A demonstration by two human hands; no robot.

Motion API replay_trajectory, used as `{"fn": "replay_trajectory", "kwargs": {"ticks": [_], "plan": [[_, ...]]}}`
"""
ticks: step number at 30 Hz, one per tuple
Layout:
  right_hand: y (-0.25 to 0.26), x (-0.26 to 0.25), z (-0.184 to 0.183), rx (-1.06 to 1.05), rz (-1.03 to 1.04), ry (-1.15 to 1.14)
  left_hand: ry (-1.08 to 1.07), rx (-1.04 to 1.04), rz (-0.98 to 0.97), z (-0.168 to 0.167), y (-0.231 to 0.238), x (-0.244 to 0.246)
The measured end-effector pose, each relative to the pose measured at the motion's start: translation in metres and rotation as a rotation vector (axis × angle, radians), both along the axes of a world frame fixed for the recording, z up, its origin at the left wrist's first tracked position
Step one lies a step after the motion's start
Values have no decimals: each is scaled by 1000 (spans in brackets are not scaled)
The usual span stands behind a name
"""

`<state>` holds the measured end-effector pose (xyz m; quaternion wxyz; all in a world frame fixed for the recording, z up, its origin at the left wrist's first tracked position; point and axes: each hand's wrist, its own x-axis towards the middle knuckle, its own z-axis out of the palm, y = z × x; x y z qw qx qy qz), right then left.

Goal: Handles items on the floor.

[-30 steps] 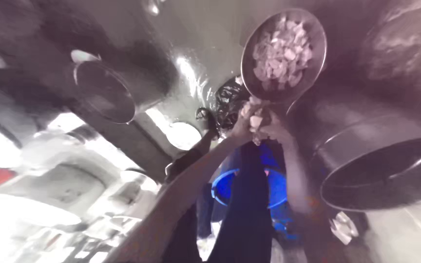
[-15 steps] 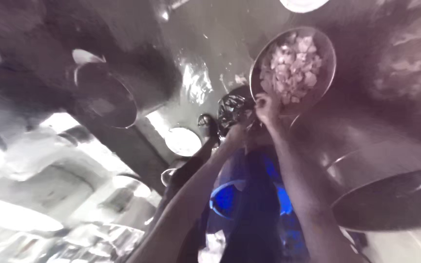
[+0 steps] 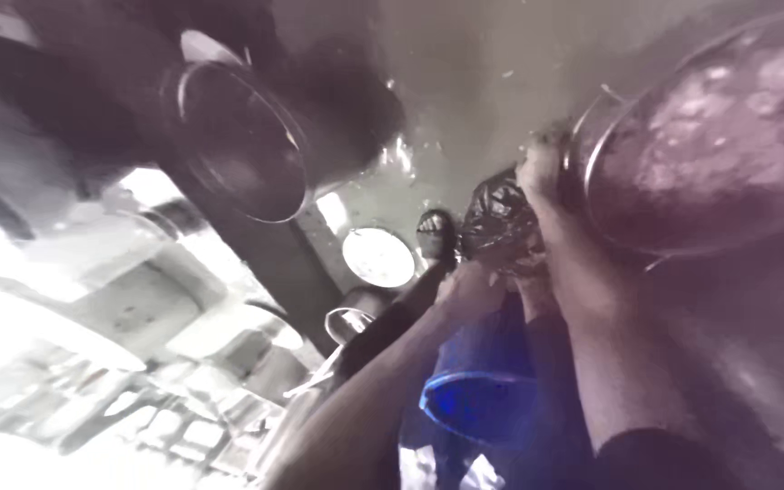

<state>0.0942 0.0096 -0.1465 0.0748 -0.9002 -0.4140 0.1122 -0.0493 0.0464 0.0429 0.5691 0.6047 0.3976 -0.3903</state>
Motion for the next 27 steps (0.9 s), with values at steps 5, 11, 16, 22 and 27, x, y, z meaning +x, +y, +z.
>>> {"fn": "replay_trajectory", "kwargs": {"ticks": [5,11,16,22,27], "plan": [[-36,35,135,-444,-32,790,-37,-42,36,-1,-15,9],[-169,62,335,-310,-116,514,12,-89,-190,-6,-60,14],[-278,104,420,-589,-534,386,72,-119,-277,-24,-83,5],[-354,123,376,-183,-620,497,168,-160,-301,-36,-93,19],[-439,75,327,-82,-624,91,155,-133,-192,-33,-94,37]]}}
